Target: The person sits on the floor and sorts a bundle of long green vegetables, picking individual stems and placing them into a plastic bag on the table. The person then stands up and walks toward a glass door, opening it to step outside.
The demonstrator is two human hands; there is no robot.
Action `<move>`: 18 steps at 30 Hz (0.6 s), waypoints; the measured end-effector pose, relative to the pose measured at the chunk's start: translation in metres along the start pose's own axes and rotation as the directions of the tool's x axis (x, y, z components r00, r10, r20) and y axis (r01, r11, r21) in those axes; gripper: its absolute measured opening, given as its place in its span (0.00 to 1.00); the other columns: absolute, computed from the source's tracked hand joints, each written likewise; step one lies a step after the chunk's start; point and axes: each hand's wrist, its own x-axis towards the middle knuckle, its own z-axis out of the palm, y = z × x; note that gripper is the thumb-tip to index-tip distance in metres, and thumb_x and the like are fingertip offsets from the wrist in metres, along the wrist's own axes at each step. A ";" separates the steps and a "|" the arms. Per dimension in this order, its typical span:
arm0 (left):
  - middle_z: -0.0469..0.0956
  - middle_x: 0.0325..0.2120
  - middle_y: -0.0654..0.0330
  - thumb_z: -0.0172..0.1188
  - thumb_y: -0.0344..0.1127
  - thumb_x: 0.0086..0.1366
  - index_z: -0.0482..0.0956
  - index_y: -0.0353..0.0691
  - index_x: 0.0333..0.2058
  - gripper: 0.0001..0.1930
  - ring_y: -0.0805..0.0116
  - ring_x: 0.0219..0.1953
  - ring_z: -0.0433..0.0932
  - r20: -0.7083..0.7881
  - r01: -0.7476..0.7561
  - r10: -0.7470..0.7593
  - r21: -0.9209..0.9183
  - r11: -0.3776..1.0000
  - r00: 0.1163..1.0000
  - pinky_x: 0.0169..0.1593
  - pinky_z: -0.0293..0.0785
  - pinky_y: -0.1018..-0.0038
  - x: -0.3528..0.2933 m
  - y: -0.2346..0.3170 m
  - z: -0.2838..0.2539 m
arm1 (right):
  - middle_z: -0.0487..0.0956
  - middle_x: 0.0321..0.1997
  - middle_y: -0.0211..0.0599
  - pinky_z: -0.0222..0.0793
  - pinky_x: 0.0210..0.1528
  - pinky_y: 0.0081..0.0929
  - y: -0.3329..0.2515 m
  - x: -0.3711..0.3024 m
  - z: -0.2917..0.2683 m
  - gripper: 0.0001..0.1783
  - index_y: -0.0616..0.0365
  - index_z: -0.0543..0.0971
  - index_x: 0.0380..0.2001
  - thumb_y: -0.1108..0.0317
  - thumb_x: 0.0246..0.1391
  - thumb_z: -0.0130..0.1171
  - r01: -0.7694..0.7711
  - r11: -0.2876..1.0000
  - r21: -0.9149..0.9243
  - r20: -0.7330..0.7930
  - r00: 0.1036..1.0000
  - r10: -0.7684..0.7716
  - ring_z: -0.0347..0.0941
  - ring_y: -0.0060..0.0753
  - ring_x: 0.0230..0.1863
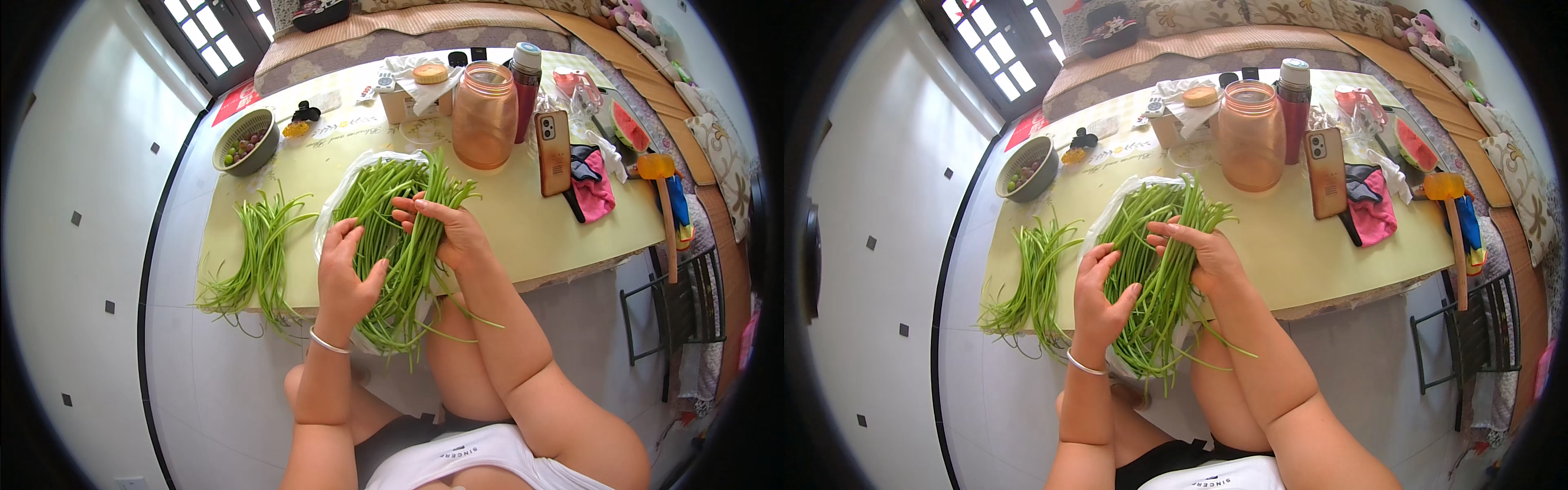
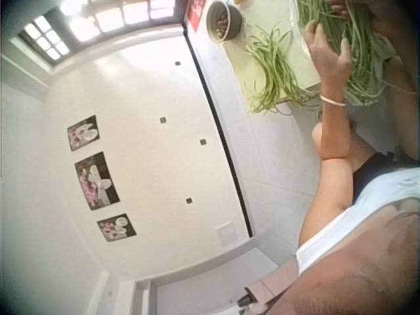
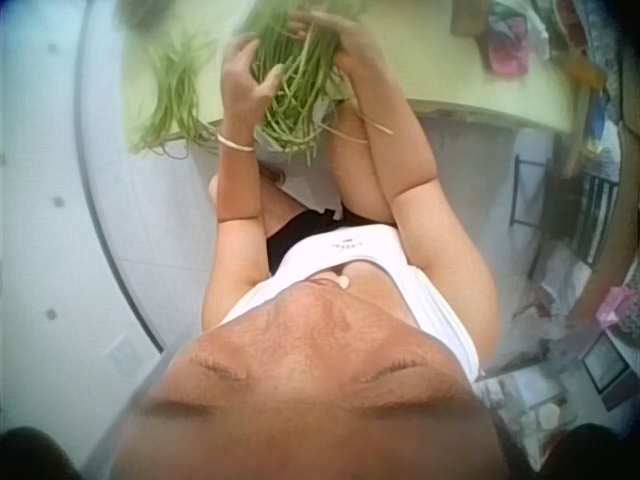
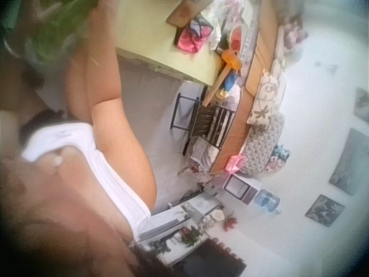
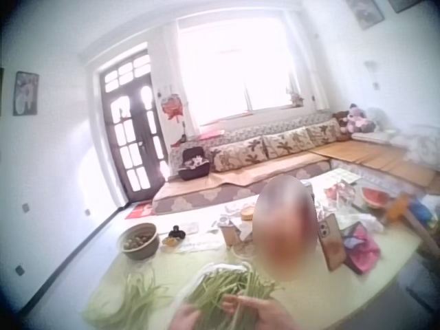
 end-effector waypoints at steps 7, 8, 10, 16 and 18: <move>0.68 0.53 0.43 0.56 0.27 0.55 0.72 0.22 0.49 0.22 0.49 0.56 0.68 0.075 -0.034 0.036 -0.033 0.999 0.996 0.61 0.62 0.63 -0.007 0.017 0.008 | 0.80 0.46 0.49 0.77 0.44 0.30 0.005 0.004 -0.004 0.12 0.62 0.74 0.42 0.76 0.54 0.60 0.033 0.999 0.011 -0.045 0.998 -0.033 0.79 0.39 0.46; 0.68 0.54 0.43 0.55 0.28 0.56 0.72 0.22 0.49 0.22 0.49 0.57 0.67 0.094 -0.026 0.031 -0.058 0.998 0.995 0.62 0.61 0.63 -0.007 0.017 0.008 | 0.80 0.47 0.49 0.77 0.45 0.30 0.005 0.005 -0.005 0.13 0.62 0.74 0.44 0.76 0.55 0.59 0.042 0.999 0.010 -0.045 0.998 -0.041 0.79 0.39 0.46; 0.68 0.54 0.42 0.54 0.28 0.57 0.72 0.22 0.50 0.22 0.49 0.58 0.67 0.128 -0.016 0.029 -0.100 0.995 0.991 0.62 0.61 0.63 -0.008 0.021 0.006 | 0.80 0.45 0.47 0.77 0.44 0.29 0.005 0.004 -0.003 0.15 0.63 0.74 0.46 0.76 0.54 0.59 0.055 0.998 -0.006 -0.049 0.997 -0.055 0.79 0.38 0.45; 0.66 0.56 0.42 0.57 0.30 0.57 0.71 0.22 0.51 0.24 0.48 0.58 0.66 0.213 -0.047 0.083 -0.171 0.984 0.974 0.62 0.61 0.64 -0.014 0.029 0.006 | 0.81 0.42 0.45 0.75 0.44 0.30 0.003 0.004 -0.004 0.18 0.63 0.73 0.48 0.76 0.52 0.61 0.048 0.999 -0.023 0.024 0.999 -0.048 0.78 0.35 0.41; 0.66 0.56 0.42 0.58 0.30 0.56 0.70 0.22 0.52 0.25 0.48 0.58 0.67 0.225 -0.049 0.086 -0.166 0.985 0.971 0.62 0.61 0.63 -0.016 0.031 0.008 | 0.80 0.42 0.46 0.75 0.45 0.32 0.002 0.002 -0.001 0.18 0.63 0.74 0.47 0.77 0.51 0.62 0.055 0.998 -0.038 0.042 0.998 -0.053 0.78 0.36 0.41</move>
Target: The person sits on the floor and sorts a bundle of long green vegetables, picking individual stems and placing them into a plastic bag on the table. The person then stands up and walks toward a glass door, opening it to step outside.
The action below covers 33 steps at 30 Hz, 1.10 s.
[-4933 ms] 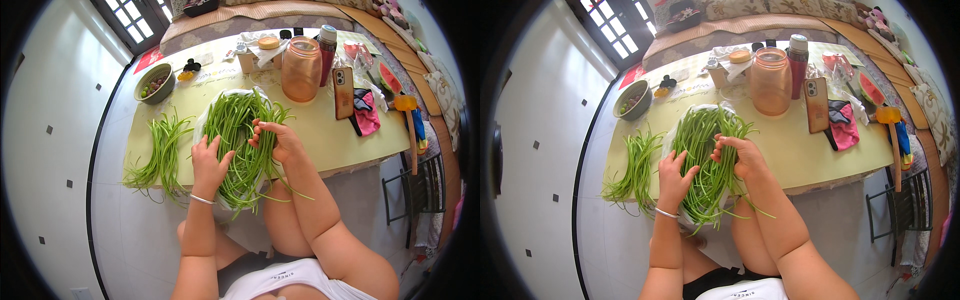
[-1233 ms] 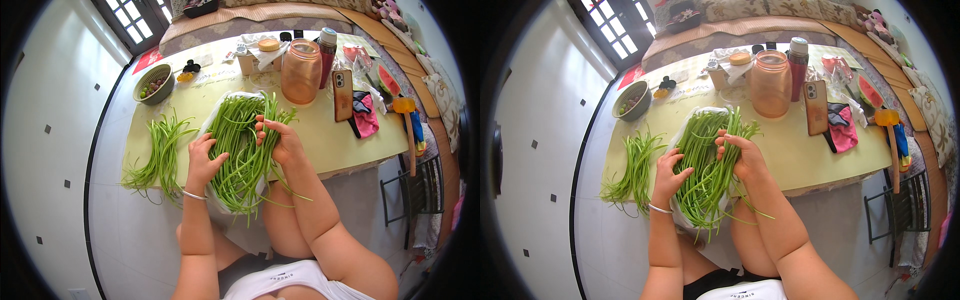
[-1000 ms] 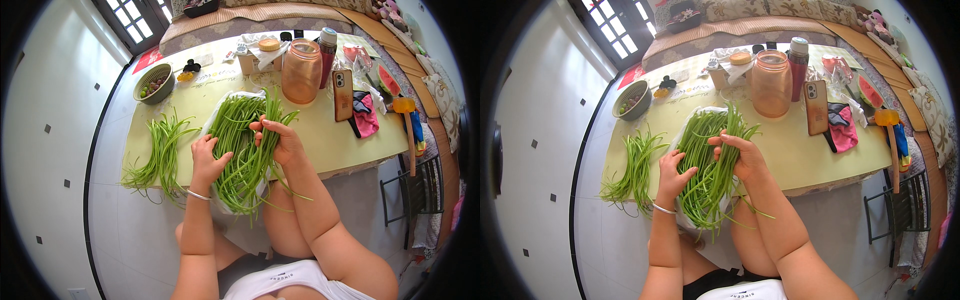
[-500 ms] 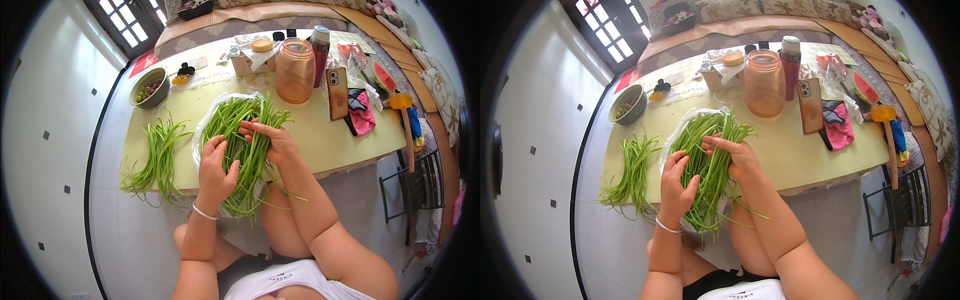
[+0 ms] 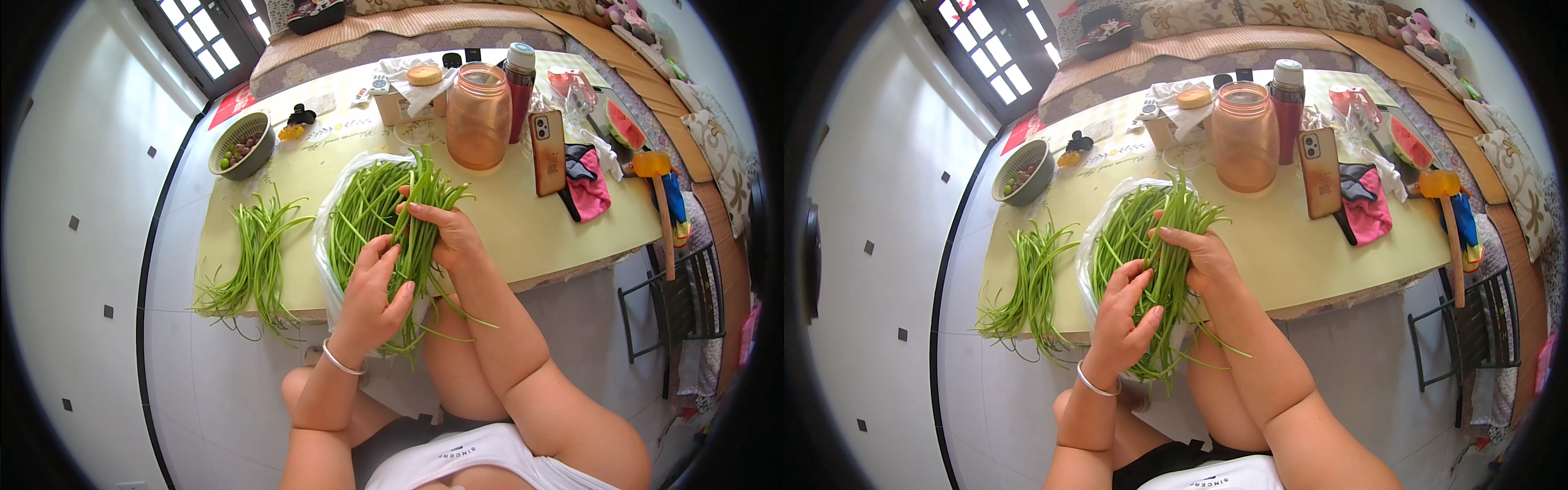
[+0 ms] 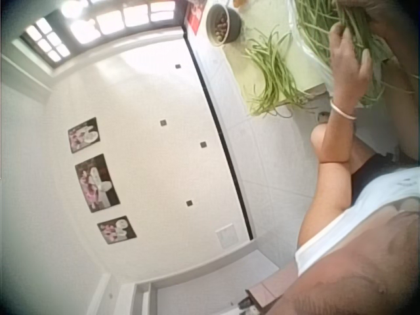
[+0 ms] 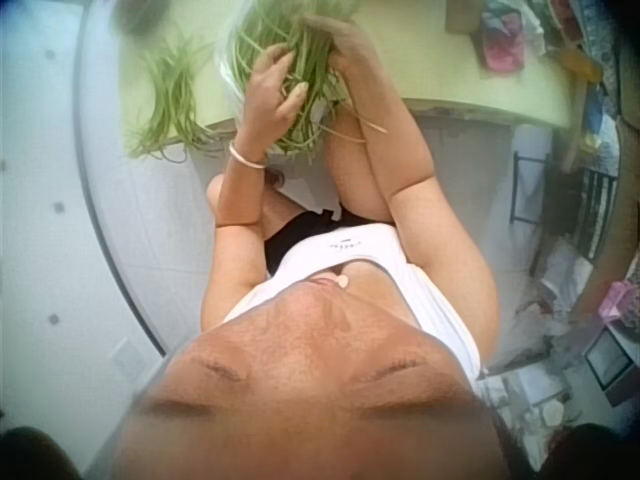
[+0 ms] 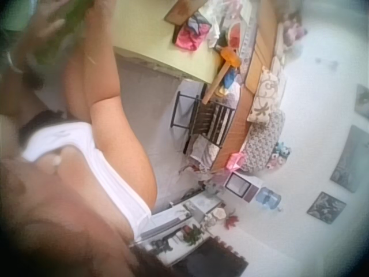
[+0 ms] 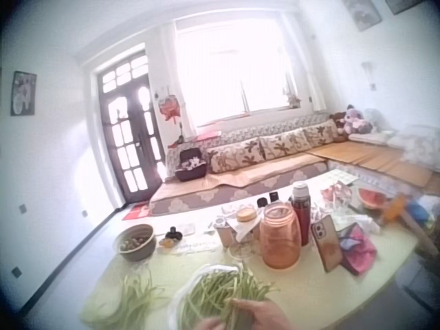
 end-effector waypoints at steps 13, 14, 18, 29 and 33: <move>0.65 0.59 0.45 0.64 0.32 0.52 0.68 0.25 0.55 0.32 0.55 0.62 0.64 0.015 0.049 -0.047 -0.219 0.975 0.999 0.64 0.58 0.65 -0.002 -0.006 -0.005 | 0.80 0.43 0.47 0.74 0.47 0.33 -0.007 -0.015 0.021 0.18 0.65 0.74 0.45 0.78 0.48 0.61 0.106 0.984 -0.145 0.098 0.991 -0.092 0.77 0.36 0.43; 0.65 0.59 0.45 0.64 0.32 0.52 0.68 0.25 0.56 0.32 0.56 0.62 0.64 0.010 0.058 -0.057 -0.257 0.965 0.998 0.64 0.58 0.66 -0.002 -0.007 -0.005 | 0.80 0.43 0.47 0.74 0.47 0.33 -0.007 -0.015 0.022 0.18 0.65 0.74 0.45 0.78 0.48 0.61 0.100 0.983 -0.152 0.107 0.991 -0.084 0.77 0.36 0.43; 0.65 0.59 0.46 0.65 0.33 0.53 0.68 0.26 0.56 0.32 0.58 0.62 0.64 0.017 0.071 -0.069 -0.293 0.953 0.997 0.65 0.58 0.66 -0.002 -0.009 -0.009 | 0.81 0.42 0.46 0.75 0.48 0.34 -0.003 -0.013 0.023 0.19 0.65 0.75 0.45 0.79 0.47 0.62 0.117 0.987 -0.108 0.125 0.987 -0.103 0.78 0.38 0.43; 0.65 0.60 0.50 0.65 0.30 0.55 0.68 0.29 0.58 0.31 0.63 0.60 0.66 -0.022 0.059 -0.076 -0.435 0.899 0.997 0.62 0.61 0.68 0.003 -0.010 -0.011 | 0.81 0.39 0.45 0.77 0.41 0.32 -0.002 -0.011 0.016 0.12 0.65 0.77 0.40 0.76 0.51 0.59 0.112 0.992 -0.061 0.099 0.989 -0.106 0.79 0.36 0.38; 0.65 0.61 0.51 0.66 0.31 0.55 0.68 0.30 0.58 0.32 0.63 0.59 0.67 -0.011 0.020 -0.025 -0.344 0.939 1.000 0.60 0.63 0.69 0.002 -0.011 -0.009 | 0.81 0.41 0.45 0.78 0.40 0.32 -0.005 -0.015 0.026 0.11 0.66 0.77 0.40 0.75 0.51 0.58 0.075 0.986 -0.146 0.096 0.994 -0.061 0.79 0.36 0.38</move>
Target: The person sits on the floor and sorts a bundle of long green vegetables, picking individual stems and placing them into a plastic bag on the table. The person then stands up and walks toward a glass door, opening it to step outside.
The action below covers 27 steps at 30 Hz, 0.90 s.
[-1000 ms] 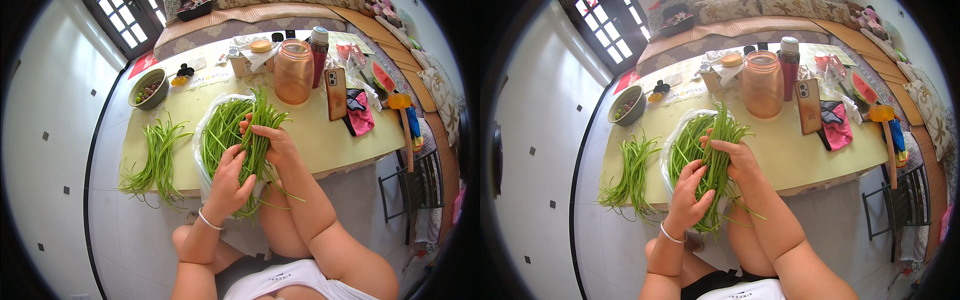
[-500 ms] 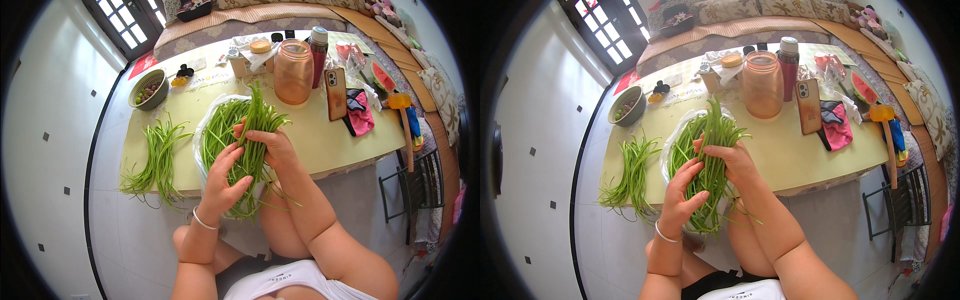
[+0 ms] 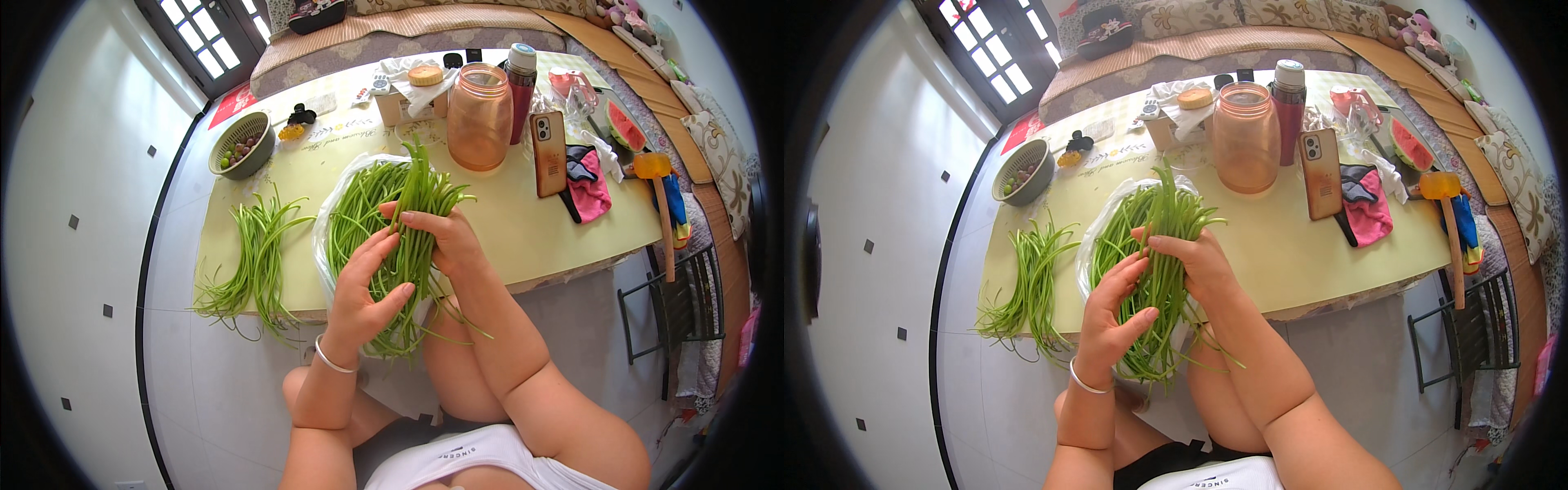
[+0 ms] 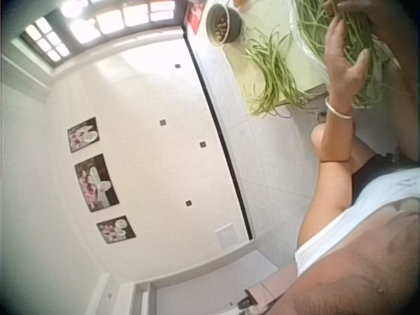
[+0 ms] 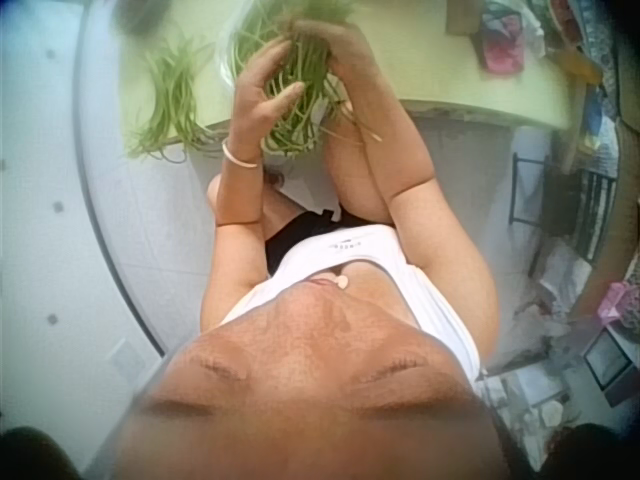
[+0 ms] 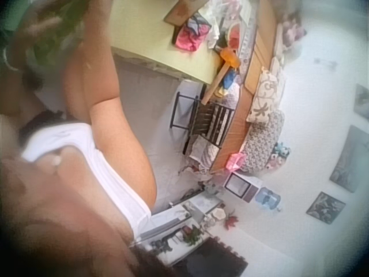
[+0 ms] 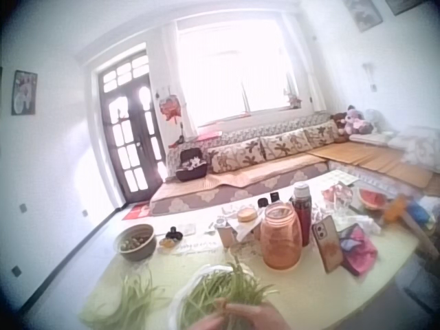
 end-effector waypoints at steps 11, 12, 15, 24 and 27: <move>0.77 0.47 0.52 0.64 0.29 0.58 0.74 0.29 0.50 0.21 0.65 0.49 0.76 -0.033 0.060 -0.057 0.107 0.992 0.998 0.54 0.70 0.72 0.005 0.000 0.000 | 0.80 0.35 0.40 0.76 0.44 0.38 0.011 0.008 -0.025 0.07 0.61 0.74 0.36 0.71 0.55 0.58 -0.067 0.921 0.383 -0.063 0.993 0.099 0.77 0.37 0.35; 0.78 0.45 0.53 0.63 0.28 0.59 0.74 0.29 0.48 0.19 0.66 0.47 0.78 -0.063 0.112 -0.108 0.048 0.993 0.992 0.52 0.72 0.73 0.005 -0.003 -0.001 | 0.76 0.29 0.35 0.74 0.43 0.36 0.012 0.010 -0.026 0.07 0.60 0.73 0.36 0.70 0.55 0.58 -0.035 0.916 0.400 -0.094 0.992 0.079 0.74 0.33 0.31; 0.79 0.41 0.56 0.61 0.26 0.61 0.75 0.30 0.46 0.14 0.69 0.41 0.80 -0.142 0.176 -0.169 0.039 0.984 0.975 0.47 0.74 0.76 0.005 -0.007 -0.006 | 0.74 0.26 0.31 0.72 0.40 0.33 0.008 0.011 -0.033 0.08 0.58 0.72 0.37 0.70 0.55 0.58 -0.066 0.916 0.395 -0.082 0.991 0.107 0.71 0.27 0.27; 0.82 0.35 0.55 0.60 0.30 0.62 0.78 0.31 0.44 0.13 0.70 0.35 0.81 -0.365 0.259 -0.113 0.382 0.887 0.924 0.37 0.75 0.76 0.000 -0.006 -0.040 | 0.73 0.24 0.30 0.73 0.34 0.31 0.007 0.013 -0.037 0.07 0.58 0.73 0.35 0.70 0.54 0.59 -0.104 0.893 0.439 -0.021 0.992 0.126 0.69 0.24 0.24; 0.82 0.37 0.52 0.60 0.34 0.62 0.78 0.31 0.44 0.15 0.61 0.37 0.81 -0.236 0.247 -0.136 0.549 0.798 0.962 0.40 0.75 0.72 -0.005 -0.008 -0.047 | 0.77 0.27 0.36 0.75 0.34 0.33 0.005 0.013 -0.033 0.09 0.60 0.73 0.36 0.70 0.53 0.60 -0.104 0.917 0.384 -0.142 0.975 0.170 0.72 0.26 0.24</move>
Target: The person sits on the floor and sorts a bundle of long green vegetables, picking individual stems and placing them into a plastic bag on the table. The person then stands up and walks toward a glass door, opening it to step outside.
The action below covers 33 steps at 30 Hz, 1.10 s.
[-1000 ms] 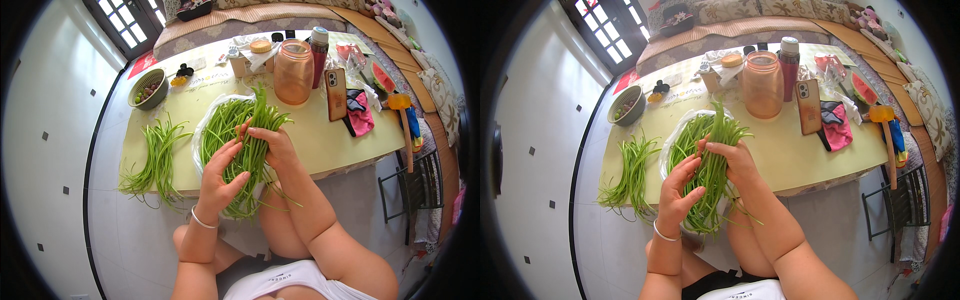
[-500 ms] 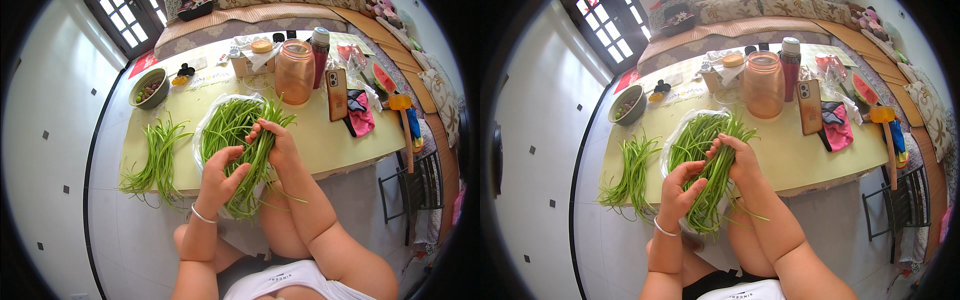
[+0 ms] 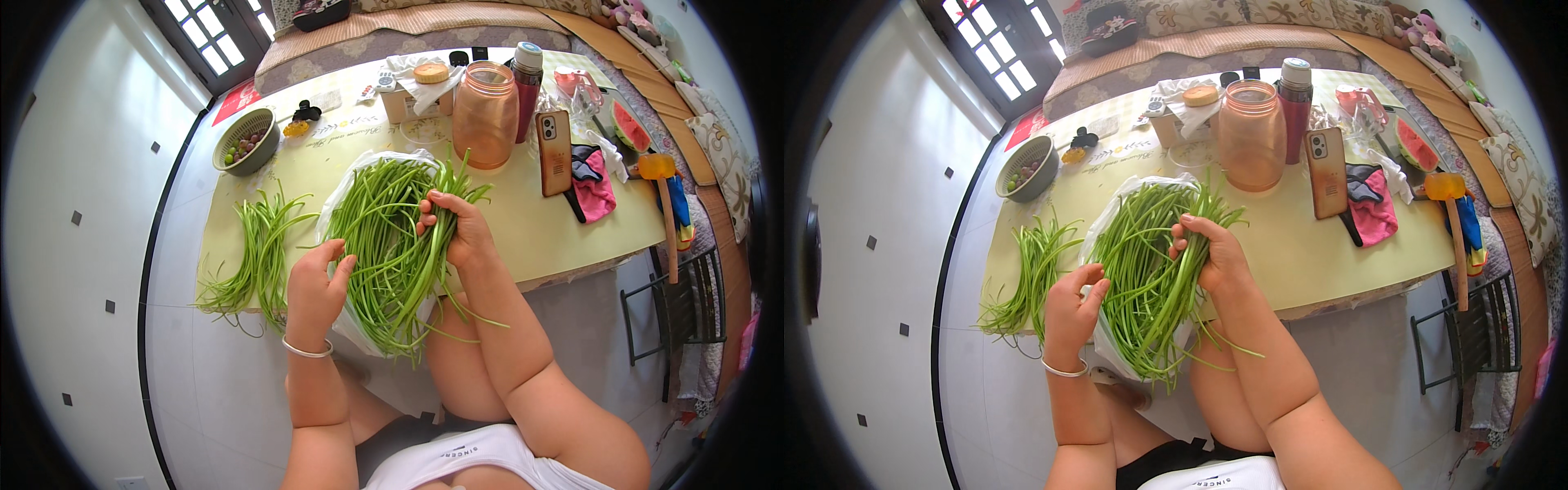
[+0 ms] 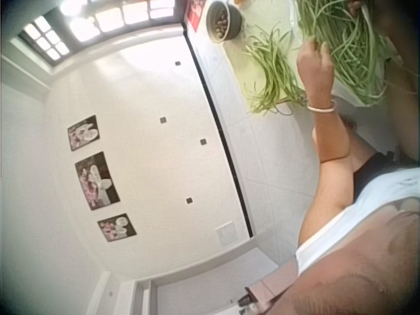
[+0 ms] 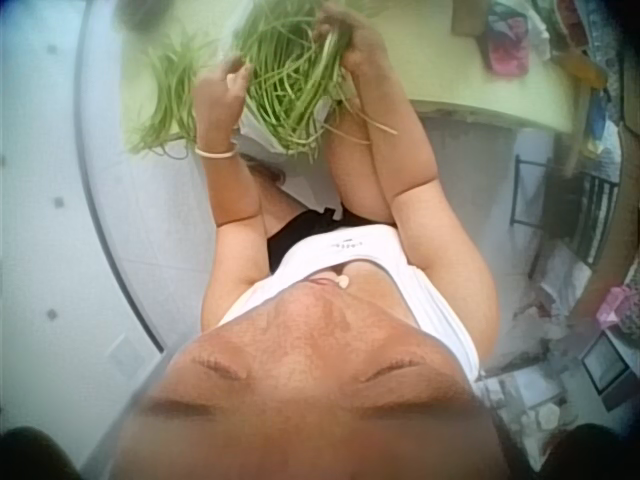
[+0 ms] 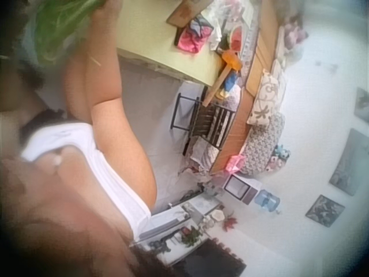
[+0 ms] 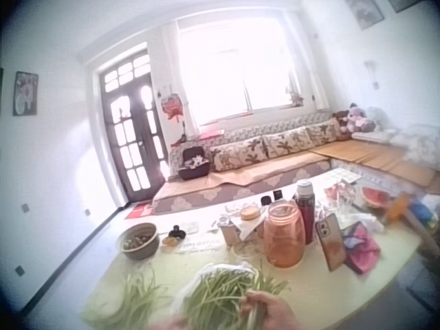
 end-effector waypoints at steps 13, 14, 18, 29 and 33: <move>0.72 0.52 0.45 0.64 0.45 0.59 0.76 0.29 0.46 0.24 0.47 0.54 0.71 -0.054 -0.116 0.119 0.056 0.992 0.991 0.58 0.65 0.63 0.016 -0.024 0.049 | 0.81 0.35 0.46 0.78 0.35 0.33 0.000 0.004 -0.008 0.11 0.66 0.75 0.38 0.71 0.53 0.60 -0.037 0.997 -0.074 -0.024 0.999 0.035 0.76 0.29 0.27; 0.73 0.50 0.45 0.65 0.45 0.59 0.76 0.29 0.45 0.24 0.48 0.53 0.72 -0.053 -0.102 0.103 0.012 0.995 0.993 0.57 0.66 0.63 0.017 -0.022 0.047 | 0.81 0.36 0.46 0.78 0.35 0.32 0.000 0.003 -0.007 0.12 0.66 0.75 0.38 0.71 0.53 0.60 -0.032 0.996 -0.088 -0.046 0.999 0.028 0.76 0.30 0.28; 0.75 0.45 0.48 0.67 0.43 0.57 0.77 0.28 0.44 0.24 0.52 0.49 0.73 -0.160 -0.112 0.100 -0.068 0.991 0.982 0.55 0.68 0.64 0.016 -0.009 0.041 | 0.80 0.42 0.49 0.78 0.38 0.31 0.001 0.002 -0.003 0.15 0.68 0.73 0.42 0.71 0.54 0.60 -0.028 0.992 -0.127 -0.094 0.995 0.016 0.78 0.36 0.38; 0.71 0.51 0.44 0.65 0.52 0.57 0.73 0.23 0.48 0.34 0.47 0.52 0.71 -0.025 -0.325 0.324 -0.043 0.945 0.946 0.56 0.67 0.62 -0.003 0.033 0.044 | 0.77 0.50 0.53 0.76 0.50 0.37 0.003 0.001 0.000 0.18 0.69 0.71 0.48 0.76 0.53 0.58 -0.029 0.996 -0.090 0.067 0.997 0.035 0.77 0.43 0.49; 0.68 0.54 0.43 0.63 0.57 0.57 0.70 0.22 0.51 0.39 0.45 0.55 0.68 0.059 -0.386 0.387 -0.028 0.922 0.920 0.58 0.65 0.61 -0.009 0.040 0.045 | 0.80 0.45 0.48 0.75 0.51 0.39 0.003 -0.004 0.007 0.20 0.68 0.72 0.50 0.76 0.52 0.59 -0.010 0.992 -0.125 0.060 0.998 0.018 0.78 0.42 0.45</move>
